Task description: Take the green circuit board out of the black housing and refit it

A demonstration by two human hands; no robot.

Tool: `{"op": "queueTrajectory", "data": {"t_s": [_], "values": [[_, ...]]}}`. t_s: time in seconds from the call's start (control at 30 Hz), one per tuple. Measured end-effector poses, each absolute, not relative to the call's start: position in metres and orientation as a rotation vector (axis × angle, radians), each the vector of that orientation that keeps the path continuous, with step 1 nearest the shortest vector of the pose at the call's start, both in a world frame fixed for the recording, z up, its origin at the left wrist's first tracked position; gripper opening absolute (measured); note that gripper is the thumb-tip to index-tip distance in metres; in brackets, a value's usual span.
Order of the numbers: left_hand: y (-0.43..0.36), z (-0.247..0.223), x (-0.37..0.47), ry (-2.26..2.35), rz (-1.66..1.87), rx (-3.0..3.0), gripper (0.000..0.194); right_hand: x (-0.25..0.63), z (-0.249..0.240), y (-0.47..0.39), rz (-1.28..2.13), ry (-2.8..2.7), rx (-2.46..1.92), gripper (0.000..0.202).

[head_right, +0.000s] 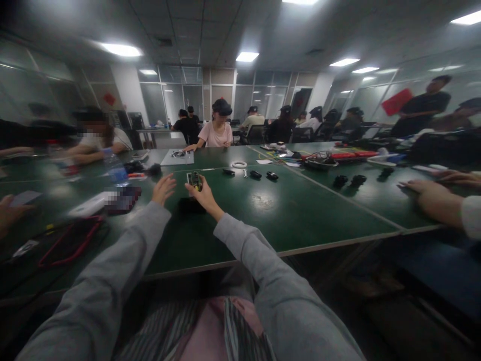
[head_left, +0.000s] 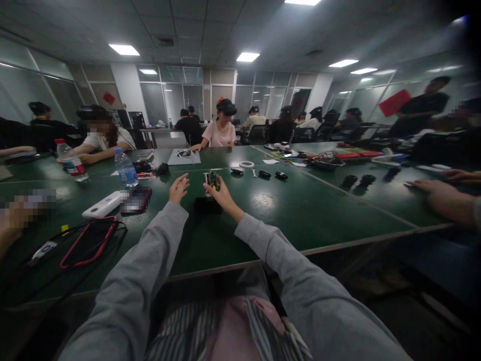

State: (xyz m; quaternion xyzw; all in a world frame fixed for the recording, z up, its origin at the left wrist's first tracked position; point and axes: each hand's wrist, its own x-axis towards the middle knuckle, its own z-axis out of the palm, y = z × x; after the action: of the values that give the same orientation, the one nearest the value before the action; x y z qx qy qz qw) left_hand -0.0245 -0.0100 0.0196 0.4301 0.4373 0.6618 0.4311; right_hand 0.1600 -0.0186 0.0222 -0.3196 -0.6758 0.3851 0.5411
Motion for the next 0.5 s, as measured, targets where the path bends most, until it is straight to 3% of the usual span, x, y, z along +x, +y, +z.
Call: {"op": "queueTrajectory", "data": {"t_s": [0.27, 0.5], "values": [[0.004, 0.000, -0.039, 1.235, 1.645, 1.110, 0.038, 0.179, 0.017, -0.014, 0.527, -1.871, -0.861, 0.070], [0.011, -0.005, -0.040, 1.211, 1.630, 1.127, 0.042, 0.269, 0.014, 0.017, 0.282, -1.811, -1.118, 0.070]]}}
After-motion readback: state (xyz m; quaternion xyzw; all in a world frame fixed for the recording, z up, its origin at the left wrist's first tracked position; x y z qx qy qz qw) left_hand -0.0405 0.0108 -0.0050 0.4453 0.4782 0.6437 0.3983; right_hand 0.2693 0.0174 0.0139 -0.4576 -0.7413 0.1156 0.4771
